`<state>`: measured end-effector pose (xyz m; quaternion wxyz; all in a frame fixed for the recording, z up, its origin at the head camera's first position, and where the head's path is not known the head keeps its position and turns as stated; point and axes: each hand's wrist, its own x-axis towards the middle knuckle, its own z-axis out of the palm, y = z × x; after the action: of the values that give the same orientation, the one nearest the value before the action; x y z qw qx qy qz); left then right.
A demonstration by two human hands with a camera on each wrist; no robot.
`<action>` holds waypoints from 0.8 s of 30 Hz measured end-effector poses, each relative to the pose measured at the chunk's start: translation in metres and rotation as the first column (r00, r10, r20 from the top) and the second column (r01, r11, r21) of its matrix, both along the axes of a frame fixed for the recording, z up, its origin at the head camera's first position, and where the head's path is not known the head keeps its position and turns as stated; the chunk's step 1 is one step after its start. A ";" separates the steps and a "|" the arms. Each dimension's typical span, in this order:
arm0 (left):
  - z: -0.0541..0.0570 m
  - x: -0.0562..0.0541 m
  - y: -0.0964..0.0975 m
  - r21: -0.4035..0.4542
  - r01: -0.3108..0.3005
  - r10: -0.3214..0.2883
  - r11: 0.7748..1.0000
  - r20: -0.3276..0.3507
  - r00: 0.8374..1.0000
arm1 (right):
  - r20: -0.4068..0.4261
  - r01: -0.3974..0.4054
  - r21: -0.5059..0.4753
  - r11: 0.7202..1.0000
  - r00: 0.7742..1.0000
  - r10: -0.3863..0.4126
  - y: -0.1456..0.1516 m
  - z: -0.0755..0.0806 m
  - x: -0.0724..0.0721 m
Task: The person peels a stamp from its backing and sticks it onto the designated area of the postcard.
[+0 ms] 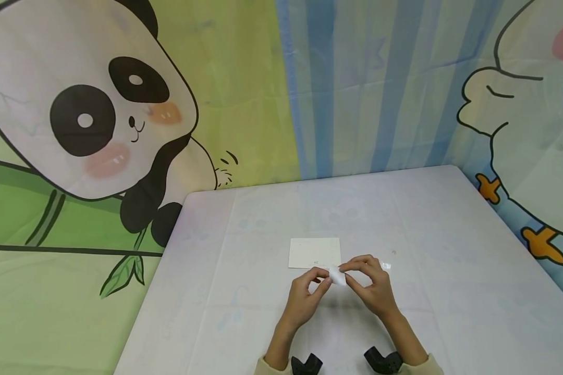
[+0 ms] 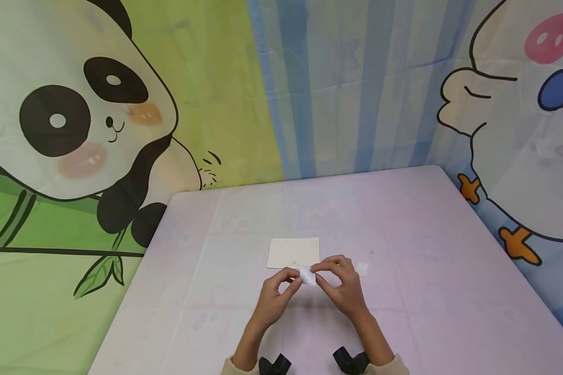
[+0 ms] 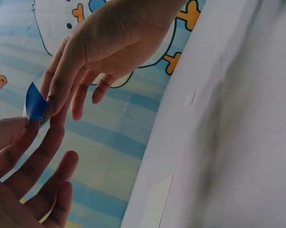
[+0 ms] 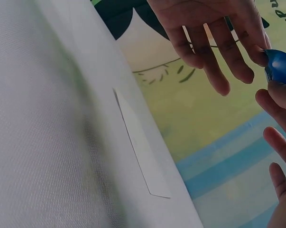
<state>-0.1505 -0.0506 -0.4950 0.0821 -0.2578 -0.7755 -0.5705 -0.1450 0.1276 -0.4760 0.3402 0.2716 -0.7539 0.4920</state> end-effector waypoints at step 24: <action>0.001 0.000 0.003 -0.124 -0.280 0.240 0.952 -0.268 0.933 | 0.109 -0.046 0.018 0.999 0.993 0.044 0.002 -0.002 0.002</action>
<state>-0.1508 -0.0480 -0.4937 0.2332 -0.2282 -0.8295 -0.4533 -0.1428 0.1296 -0.4782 0.2849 0.2649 -0.7698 0.5060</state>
